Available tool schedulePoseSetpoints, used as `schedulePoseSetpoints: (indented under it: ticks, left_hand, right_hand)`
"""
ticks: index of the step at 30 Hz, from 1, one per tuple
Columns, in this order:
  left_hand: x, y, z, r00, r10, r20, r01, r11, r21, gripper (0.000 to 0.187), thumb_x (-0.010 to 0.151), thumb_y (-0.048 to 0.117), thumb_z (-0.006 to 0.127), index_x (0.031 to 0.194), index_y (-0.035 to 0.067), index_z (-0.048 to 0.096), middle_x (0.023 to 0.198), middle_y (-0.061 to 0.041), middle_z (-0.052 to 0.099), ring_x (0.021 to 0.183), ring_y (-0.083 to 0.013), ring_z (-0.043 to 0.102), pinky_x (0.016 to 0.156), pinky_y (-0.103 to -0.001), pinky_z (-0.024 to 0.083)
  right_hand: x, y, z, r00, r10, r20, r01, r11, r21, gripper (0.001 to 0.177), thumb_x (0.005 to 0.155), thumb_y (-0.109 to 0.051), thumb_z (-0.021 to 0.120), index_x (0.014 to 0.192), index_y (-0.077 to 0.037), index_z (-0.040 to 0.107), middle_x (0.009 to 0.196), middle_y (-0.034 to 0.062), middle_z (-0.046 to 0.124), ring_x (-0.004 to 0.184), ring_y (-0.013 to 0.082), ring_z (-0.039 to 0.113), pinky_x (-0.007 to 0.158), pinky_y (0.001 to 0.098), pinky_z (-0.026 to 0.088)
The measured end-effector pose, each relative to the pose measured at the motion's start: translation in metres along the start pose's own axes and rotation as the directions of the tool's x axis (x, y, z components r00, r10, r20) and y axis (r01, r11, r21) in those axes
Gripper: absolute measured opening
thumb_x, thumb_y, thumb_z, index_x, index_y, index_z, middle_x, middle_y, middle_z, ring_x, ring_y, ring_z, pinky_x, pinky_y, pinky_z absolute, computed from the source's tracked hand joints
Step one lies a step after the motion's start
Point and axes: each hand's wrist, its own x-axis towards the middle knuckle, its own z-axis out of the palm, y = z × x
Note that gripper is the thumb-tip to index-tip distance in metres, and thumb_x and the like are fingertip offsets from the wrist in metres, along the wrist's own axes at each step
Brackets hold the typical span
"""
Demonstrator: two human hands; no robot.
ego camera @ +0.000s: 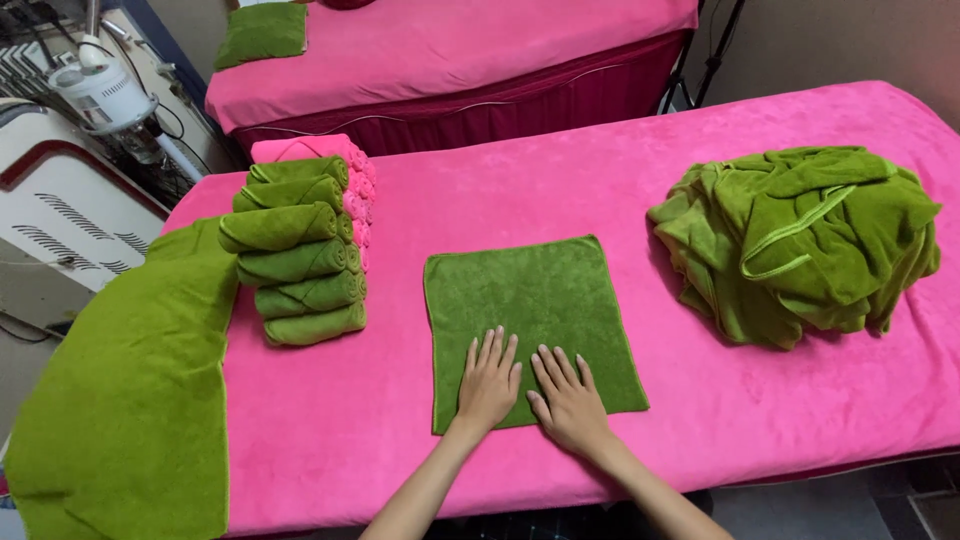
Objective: Folding a green towel into a decorative shape on a spa treatment table.
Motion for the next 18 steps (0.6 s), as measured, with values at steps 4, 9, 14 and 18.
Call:
schedulePoseSetpoints:
  ticks: [4,9,14,18]
  left_hand:
    - [-0.007,0.01,-0.012,0.996,-0.015,0.082,0.015,1.0,-0.004,0.06,0.11,0.04,0.038,0.161,0.008,0.04,0.167,-0.022,0.034,0.156,-0.036,0.028,0.126,-0.056,0.016]
    - [-0.001,0.027,-0.05,0.894,0.034,0.446,-0.02,0.999,-0.037,0.066,0.108,0.054,0.019,0.167,0.026,0.016,0.175,-0.016,-0.001,0.161,-0.03,-0.001,0.126,-0.061,-0.005]
    - [-0.014,0.039,-0.062,0.847,0.302,0.438,-0.266,0.953,-0.144,0.064,0.108,0.056,0.02,0.166,0.031,0.019,0.174,-0.018,0.004,0.16,-0.0361,0.004,0.124,-0.067,-0.005]
    - [-0.032,0.041,-0.052,0.836,0.475,0.274,-0.421,0.876,-0.234,0.055,0.111,0.047,0.032,0.162,0.029,0.04,0.171,-0.021,0.026,0.158,-0.0404,0.024,0.121,-0.073,0.008]
  right_hand:
    - [-0.017,-0.01,0.004,0.998,0.062,-0.005,-0.062,0.996,-0.071,0.067,0.106,-0.051,0.038,0.163,-0.016,0.037,0.171,0.0044,0.035,0.158,0.0242,0.029,0.127,0.0513,0.018]
    - [-0.049,-0.018,-0.004,0.999,0.01,0.045,-0.009,1.0,-0.006,0.068,0.109,-0.053,0.031,0.163,-0.012,0.032,0.173,0.0087,0.026,0.162,0.0286,0.017,0.129,0.0525,0.006]
    - [-0.053,0.036,-0.038,0.992,0.063,0.113,-0.115,0.829,0.548,0.041,0.102,-0.035,0.06,0.133,-0.009,0.063,0.141,0.0103,0.063,0.135,0.027,0.052,0.118,0.0508,0.028]
    - [-0.06,0.091,-0.029,0.984,0.175,-0.015,-0.162,0.939,0.302,0.051,0.098,-0.035,0.064,0.146,-0.016,0.06,0.161,0.0087,0.051,0.145,0.0329,0.049,0.123,0.0544,0.029]
